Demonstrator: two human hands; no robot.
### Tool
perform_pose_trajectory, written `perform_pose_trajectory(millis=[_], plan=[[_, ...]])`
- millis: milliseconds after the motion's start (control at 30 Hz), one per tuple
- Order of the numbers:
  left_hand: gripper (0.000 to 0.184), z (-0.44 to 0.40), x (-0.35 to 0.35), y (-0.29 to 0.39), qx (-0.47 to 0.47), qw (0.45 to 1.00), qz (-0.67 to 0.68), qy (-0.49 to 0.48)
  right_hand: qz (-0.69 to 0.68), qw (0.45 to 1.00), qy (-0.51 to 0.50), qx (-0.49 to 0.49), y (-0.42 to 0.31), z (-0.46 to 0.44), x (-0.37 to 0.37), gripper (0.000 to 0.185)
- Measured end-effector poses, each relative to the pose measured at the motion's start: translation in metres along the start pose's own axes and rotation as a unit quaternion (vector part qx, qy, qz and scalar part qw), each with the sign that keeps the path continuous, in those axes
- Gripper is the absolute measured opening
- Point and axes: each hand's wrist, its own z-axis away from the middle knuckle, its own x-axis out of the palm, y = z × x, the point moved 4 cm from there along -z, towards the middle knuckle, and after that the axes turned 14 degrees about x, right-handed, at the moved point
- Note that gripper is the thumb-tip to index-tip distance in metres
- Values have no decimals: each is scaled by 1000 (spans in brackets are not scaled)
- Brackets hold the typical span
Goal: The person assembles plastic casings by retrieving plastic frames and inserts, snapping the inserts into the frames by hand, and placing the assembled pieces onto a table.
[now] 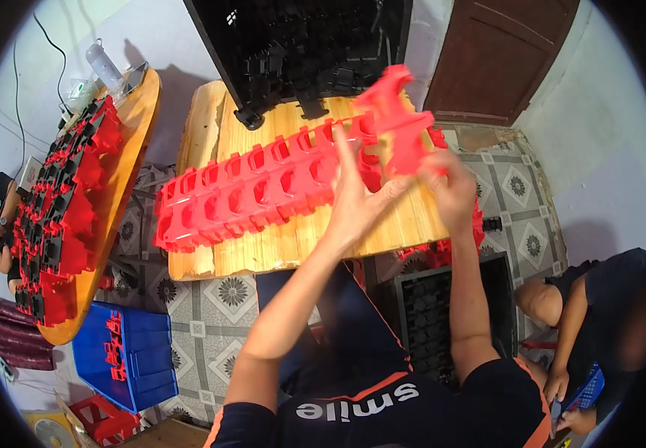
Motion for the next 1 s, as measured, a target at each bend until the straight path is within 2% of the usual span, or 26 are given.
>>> perform_pose_trajectory(millis=[33,67,100,133,167,200,267,300,333,400,433,500,533,600,633,700,733,800,833,867,933,967,1000], plan=[[113,-4,-10,16,-78,982,128,117,72,984,-64,-153,-34,2,15,17],[111,-3,-16,25,-154,927,253,231,71,984,-66,-152,-52,-6,22,17],[105,-2,-28,27,-137,914,287,253,58,961,-183,-200,-71,-13,37,21],[100,-1,-45,25,-117,899,320,274,-22,950,-253,-184,-67,-29,47,25],[91,8,-58,19,-143,880,326,314,-100,929,-320,-159,-63,-45,57,29],[86,13,-71,14,-119,862,360,335,-242,907,-337,-67,-41,-77,68,31],[88,37,-98,11,-158,840,391,341,-93,975,-182,88,2,-160,102,26],[91,48,-107,12,-150,847,398,318,67,988,-120,65,38,-198,126,24],[94,58,-116,13,-141,855,404,295,285,957,-52,-23,90,-238,154,24],[99,80,-131,15,-160,839,429,294,484,868,-108,17,130,-282,197,32],[99,90,-136,13,-161,838,428,297,484,868,-111,16,135,-294,207,32],[90,103,-142,12,-136,867,411,248,580,767,-261,84,154,-300,229,36],[90,106,-142,12,-137,866,410,251,580,766,-264,82,153,-302,234,36],[92,114,-140,15,-151,825,441,320,583,774,-244,23,139,-304,234,44],[92,119,-141,16,-159,822,443,320,555,812,-181,-6,115,-299,225,46],[104,137,-146,15,-224,811,404,358,474,876,-52,-65,73,-274,184,48],[104,145,-147,18,-241,805,409,356,423,901,14,-97,56,-254,154,48],[97,157,-153,23,-248,818,380,352,312,941,73,-111,25,-191,87,52],[89,162,-151,23,-238,806,424,338,224,973,57,-1,32,-158,56,47],[89,161,-146,25,-249,801,433,330,130,984,46,108,40,-124,31,43],[84,155,-138,39,-199,822,453,280,-103,987,41,112,53,-45,5,54],[85,176,-141,34,-229,813,415,339,-136,976,53,162,67,-11,-2,58],[85,180,-137,37,-241,811,417,333,-171,960,64,212,82,19,-3,63]])
